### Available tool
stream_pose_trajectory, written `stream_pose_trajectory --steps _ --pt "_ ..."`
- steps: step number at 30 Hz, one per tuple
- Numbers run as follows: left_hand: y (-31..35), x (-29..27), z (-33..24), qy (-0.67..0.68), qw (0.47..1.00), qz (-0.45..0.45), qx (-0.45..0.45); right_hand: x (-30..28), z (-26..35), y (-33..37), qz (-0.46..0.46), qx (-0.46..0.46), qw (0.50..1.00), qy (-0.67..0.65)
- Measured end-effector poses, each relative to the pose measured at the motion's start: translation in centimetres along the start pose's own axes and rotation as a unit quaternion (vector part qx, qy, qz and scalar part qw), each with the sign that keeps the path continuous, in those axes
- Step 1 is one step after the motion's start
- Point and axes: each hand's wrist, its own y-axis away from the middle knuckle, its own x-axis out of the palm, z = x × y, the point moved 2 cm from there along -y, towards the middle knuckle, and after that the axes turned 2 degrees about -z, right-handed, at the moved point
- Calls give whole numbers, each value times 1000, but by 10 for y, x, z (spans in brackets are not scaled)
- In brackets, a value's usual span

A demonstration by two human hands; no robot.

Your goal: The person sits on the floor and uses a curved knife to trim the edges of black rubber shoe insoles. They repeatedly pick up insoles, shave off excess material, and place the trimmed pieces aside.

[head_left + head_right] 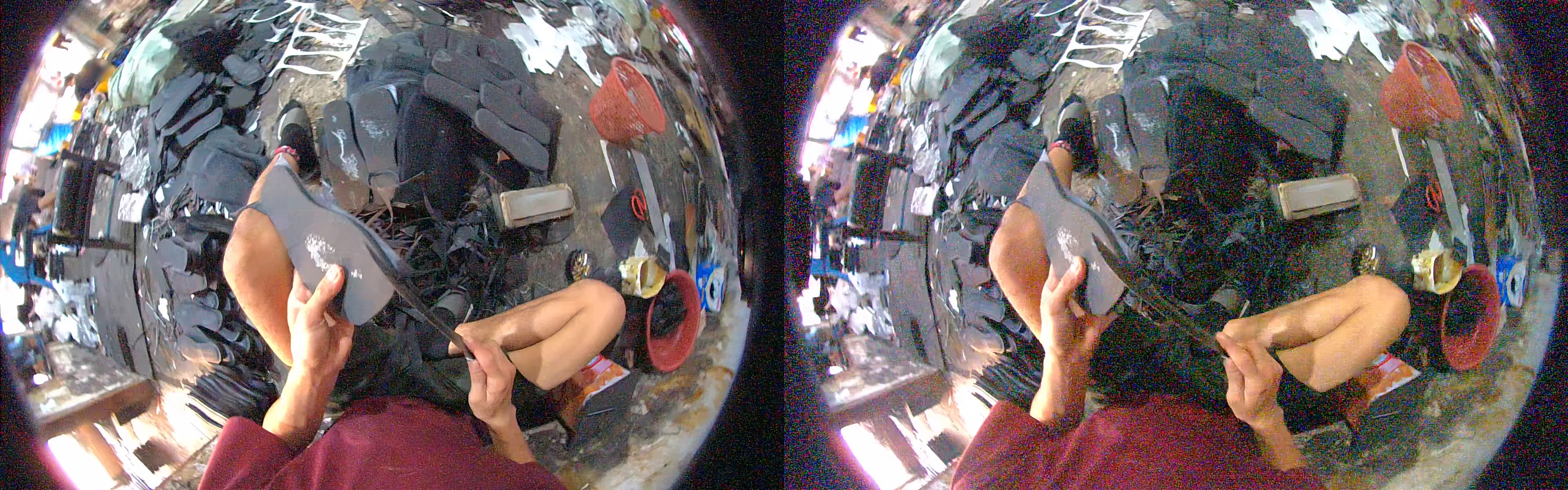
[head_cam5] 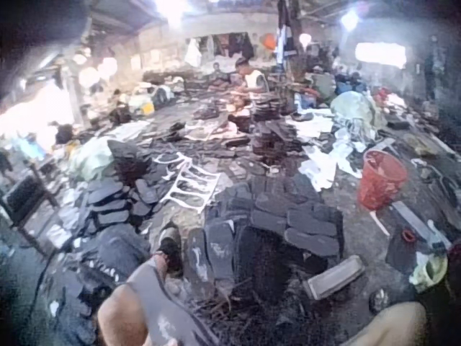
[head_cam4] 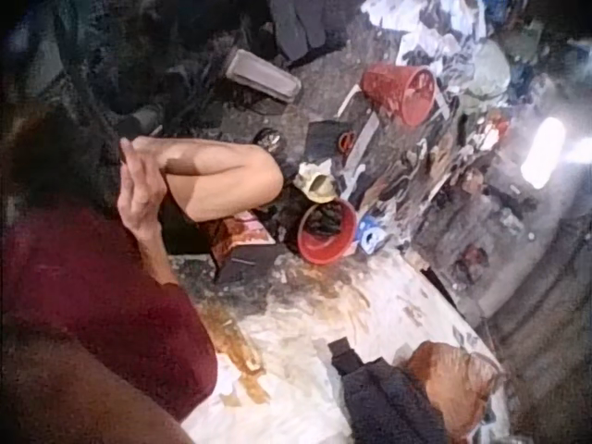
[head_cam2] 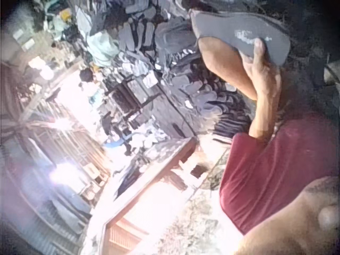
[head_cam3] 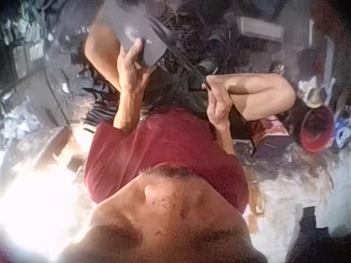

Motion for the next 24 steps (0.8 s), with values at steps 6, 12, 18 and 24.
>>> stream_pose_trajectory --steps 6,12,18,24 --pt "9 -22 6 -16 1000 26 5 26 14 -54 28 7 999 34" --pt "15 -34 3 -97 994 43 13 55 22 -112 75 -51 996 -15" --pt "21 -33 7 -90 993 73 -29 135 21 -156 -70 -47 996 -12" --pt "25 -55 -18 -169 958 233 13 95 63 -160 -37 -93 993 -67"
